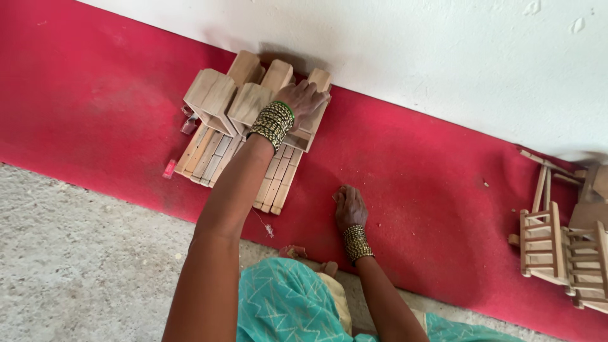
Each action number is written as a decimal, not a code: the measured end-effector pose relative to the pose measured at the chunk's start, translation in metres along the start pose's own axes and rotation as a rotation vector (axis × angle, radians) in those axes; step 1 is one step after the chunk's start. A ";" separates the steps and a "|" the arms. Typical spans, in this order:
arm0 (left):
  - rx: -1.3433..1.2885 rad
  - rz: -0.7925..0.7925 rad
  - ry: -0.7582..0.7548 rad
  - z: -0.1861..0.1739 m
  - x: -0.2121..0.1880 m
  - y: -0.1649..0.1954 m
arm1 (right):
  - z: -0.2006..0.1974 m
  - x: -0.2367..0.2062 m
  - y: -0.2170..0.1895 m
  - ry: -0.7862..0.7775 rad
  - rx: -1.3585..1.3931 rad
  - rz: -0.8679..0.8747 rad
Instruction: The person sits on a red floor mat and aligns small wooden planks into a flat base, then places and arranges miniature wooden toy furniture pieces, including toy beds and chairs, onto and around the base, repositioning pieces one at a time.
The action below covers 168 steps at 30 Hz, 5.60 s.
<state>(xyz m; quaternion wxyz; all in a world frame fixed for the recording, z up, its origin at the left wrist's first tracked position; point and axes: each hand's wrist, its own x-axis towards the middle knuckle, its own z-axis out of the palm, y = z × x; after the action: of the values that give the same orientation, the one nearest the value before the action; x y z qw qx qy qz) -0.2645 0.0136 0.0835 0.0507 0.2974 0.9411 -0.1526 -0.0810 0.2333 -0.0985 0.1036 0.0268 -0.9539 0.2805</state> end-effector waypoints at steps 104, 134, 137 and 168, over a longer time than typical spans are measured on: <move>-0.629 -0.050 0.552 -0.048 -0.047 0.317 | -0.266 -0.046 0.023 0.004 0.943 0.495; -0.913 -0.035 0.115 -0.064 -0.005 0.310 | -0.243 -0.033 0.022 0.130 -0.438 -0.334; -0.850 -0.045 0.156 -0.058 -0.001 0.313 | -0.247 -0.015 0.014 -0.068 -0.171 -0.157; -0.848 -0.095 0.357 -0.022 0.018 0.317 | -0.243 -0.045 0.035 0.215 0.055 -0.306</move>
<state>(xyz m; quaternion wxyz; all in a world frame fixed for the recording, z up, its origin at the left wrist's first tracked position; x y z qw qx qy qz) -0.0969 0.2767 0.0199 -0.0023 0.2288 0.9270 0.2972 0.0039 0.3935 0.0727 0.2456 0.1443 -0.9141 0.2887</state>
